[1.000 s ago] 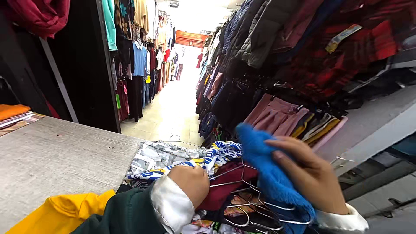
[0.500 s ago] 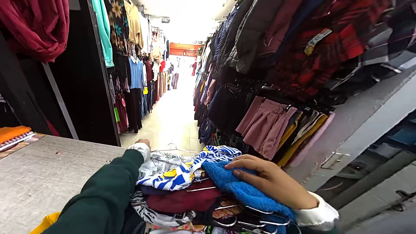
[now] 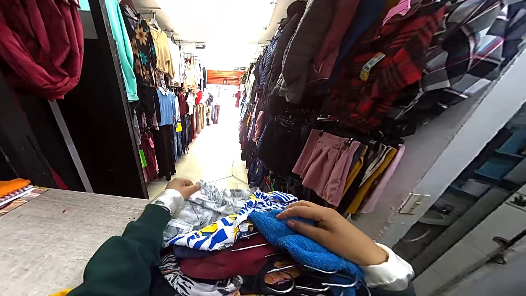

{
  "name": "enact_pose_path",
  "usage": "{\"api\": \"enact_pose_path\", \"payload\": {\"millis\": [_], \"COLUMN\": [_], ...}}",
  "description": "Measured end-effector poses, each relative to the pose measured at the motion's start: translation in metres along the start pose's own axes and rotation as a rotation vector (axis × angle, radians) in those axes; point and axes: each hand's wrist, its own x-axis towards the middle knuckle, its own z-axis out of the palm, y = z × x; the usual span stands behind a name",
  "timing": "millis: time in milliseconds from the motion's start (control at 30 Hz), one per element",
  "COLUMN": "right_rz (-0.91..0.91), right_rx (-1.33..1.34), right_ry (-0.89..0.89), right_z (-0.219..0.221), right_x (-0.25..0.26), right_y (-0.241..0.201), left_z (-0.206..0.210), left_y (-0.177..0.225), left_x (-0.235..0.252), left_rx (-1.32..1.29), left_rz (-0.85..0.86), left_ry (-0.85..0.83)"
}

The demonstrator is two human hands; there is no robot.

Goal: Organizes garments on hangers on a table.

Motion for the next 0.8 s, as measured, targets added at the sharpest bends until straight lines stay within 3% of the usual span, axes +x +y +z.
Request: {"api": "enact_pose_path", "payload": {"millis": [133, 267, 433, 567, 700, 800], "right_rz": [-0.073, -0.08, 0.055, 0.195, -0.145, -0.358], "right_rx": [-0.011, 0.129, 0.118, -0.01, -0.234, -0.167], "right_ry": [0.114, 0.347, 0.493, 0.555, 0.718, 0.474], "right_z": [-0.009, -0.022, -0.014, -0.015, -0.018, -0.016], "right_x": [-0.004, -0.006, -0.001, -0.004, -0.004, -0.007], "right_y": [0.0, -0.026, -0.019, -0.019, -0.028, -0.033], "left_z": [-0.013, 0.019, 0.057, 0.065, 0.066, 0.066], "left_y": [0.042, 0.043, 0.02, 0.015, 0.014, 0.015], "left_x": [-0.064, -0.108, -0.123, -0.124, -0.12, -0.121], "left_rx": [0.048, 0.04, 0.132, 0.169, 0.188, 0.18], "left_rz": [0.264, 0.477, 0.716, 0.755, 0.745, 0.707], "left_ry": [0.14, 0.204, 0.314, 0.368, 0.397, 0.391]}}
